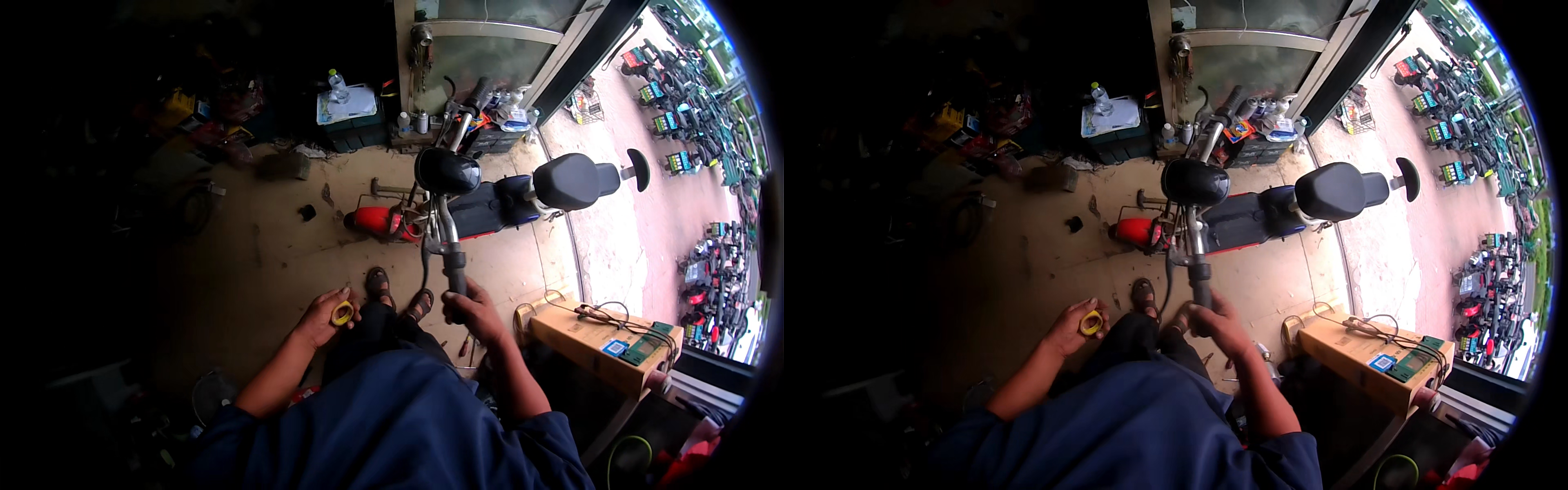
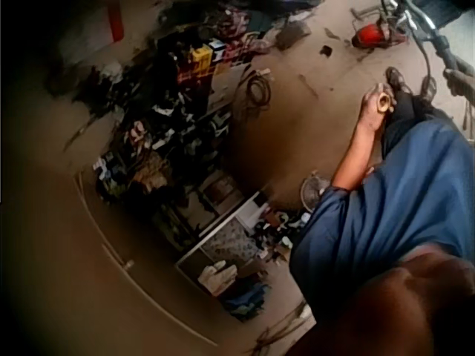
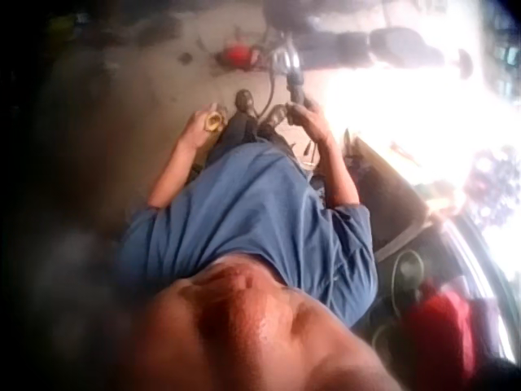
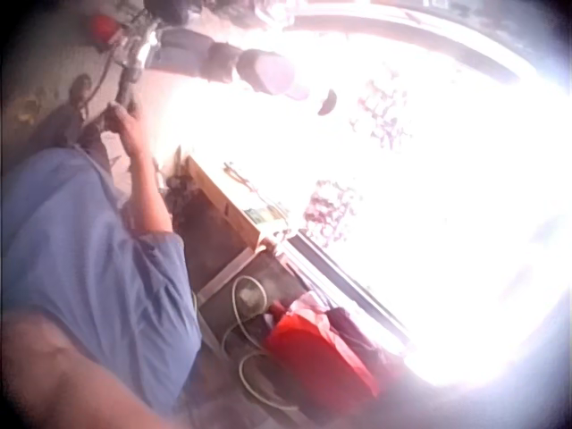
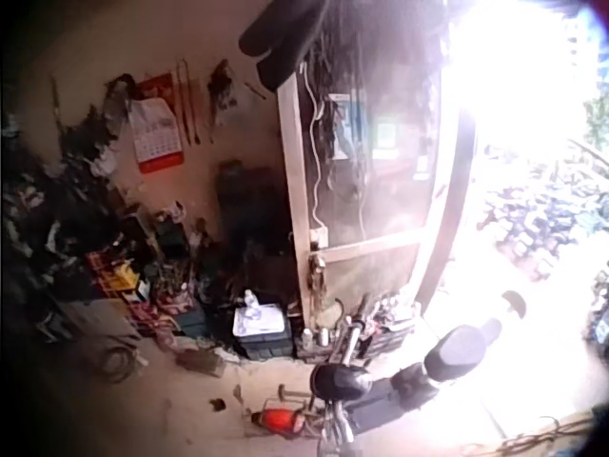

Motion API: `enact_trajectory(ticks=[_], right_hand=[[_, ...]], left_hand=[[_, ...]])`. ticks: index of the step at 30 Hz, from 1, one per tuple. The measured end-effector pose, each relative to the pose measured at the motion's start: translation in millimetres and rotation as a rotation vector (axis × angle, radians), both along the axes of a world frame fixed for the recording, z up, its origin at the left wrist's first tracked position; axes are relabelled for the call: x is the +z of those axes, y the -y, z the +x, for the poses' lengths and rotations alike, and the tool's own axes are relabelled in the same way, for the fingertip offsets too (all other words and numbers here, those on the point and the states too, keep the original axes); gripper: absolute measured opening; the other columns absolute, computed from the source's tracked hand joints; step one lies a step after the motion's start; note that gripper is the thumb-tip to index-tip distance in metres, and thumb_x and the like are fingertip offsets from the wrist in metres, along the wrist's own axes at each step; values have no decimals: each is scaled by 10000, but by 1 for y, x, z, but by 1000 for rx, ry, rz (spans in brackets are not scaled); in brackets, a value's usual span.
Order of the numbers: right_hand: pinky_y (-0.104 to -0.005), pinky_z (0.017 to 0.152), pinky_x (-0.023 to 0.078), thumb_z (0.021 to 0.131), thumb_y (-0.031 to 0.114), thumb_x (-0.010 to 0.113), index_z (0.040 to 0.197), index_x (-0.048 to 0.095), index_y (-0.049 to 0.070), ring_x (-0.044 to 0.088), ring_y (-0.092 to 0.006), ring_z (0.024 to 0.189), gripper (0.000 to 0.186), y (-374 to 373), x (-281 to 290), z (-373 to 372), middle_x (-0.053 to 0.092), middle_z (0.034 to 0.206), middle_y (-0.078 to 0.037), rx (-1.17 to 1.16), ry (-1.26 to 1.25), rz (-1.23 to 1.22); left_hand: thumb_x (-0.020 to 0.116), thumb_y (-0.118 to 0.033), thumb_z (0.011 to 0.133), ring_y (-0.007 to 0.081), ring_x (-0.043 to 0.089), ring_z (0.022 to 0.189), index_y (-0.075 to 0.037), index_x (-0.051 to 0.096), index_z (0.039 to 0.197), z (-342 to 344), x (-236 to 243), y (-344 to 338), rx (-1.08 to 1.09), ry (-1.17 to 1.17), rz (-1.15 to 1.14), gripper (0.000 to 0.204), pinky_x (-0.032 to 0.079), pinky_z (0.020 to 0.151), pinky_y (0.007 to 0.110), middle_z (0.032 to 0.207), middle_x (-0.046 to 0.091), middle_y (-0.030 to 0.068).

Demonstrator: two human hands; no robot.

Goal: The person cleans the front fork of a motorcycle with a wooden-handled brush and then uses an L-key to tighten or adjust a bolt on the front assembly.

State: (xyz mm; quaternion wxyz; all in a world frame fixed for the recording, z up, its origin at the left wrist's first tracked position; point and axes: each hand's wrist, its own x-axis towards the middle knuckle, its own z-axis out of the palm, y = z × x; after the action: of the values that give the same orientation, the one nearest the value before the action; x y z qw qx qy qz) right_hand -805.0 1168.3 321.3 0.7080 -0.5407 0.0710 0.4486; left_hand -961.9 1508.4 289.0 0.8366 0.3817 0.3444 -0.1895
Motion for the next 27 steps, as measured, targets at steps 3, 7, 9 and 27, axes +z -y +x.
enact_trajectory(ticks=[3,7,9,27], right_hand=[[-285,663,529,988,197,726,1363,615,35,639,-125,728,423,39,-7,11,649,877,-32,46,41,-61],[-296,673,527,955,163,766,1542,540,-9,655,-138,746,652,72,-18,16,731,1004,-85,-54,134,-70],[-292,684,529,957,156,774,1575,511,-7,665,-140,769,690,78,-21,16,744,1035,-101,-67,170,-65],[-377,859,606,768,102,934,1483,583,65,712,-302,1120,798,-267,47,-15,683,1336,-169,49,1013,-598]], left_hand=[[562,-431,1125,252,731,948,-52,669,1191,-5,-19,4,87,68,-142,399,597,777,369,1043,712,100],[546,-426,1124,318,709,1132,-53,673,1271,21,-10,5,227,158,-359,421,584,932,438,1194,721,133],[537,-415,1123,348,682,1235,-51,670,1322,35,-3,-1,263,216,-444,435,561,1019,471,1281,715,154],[633,-246,1100,374,653,1326,-88,547,1475,94,-17,-152,-74,147,-351,416,548,1121,515,1405,656,118]])
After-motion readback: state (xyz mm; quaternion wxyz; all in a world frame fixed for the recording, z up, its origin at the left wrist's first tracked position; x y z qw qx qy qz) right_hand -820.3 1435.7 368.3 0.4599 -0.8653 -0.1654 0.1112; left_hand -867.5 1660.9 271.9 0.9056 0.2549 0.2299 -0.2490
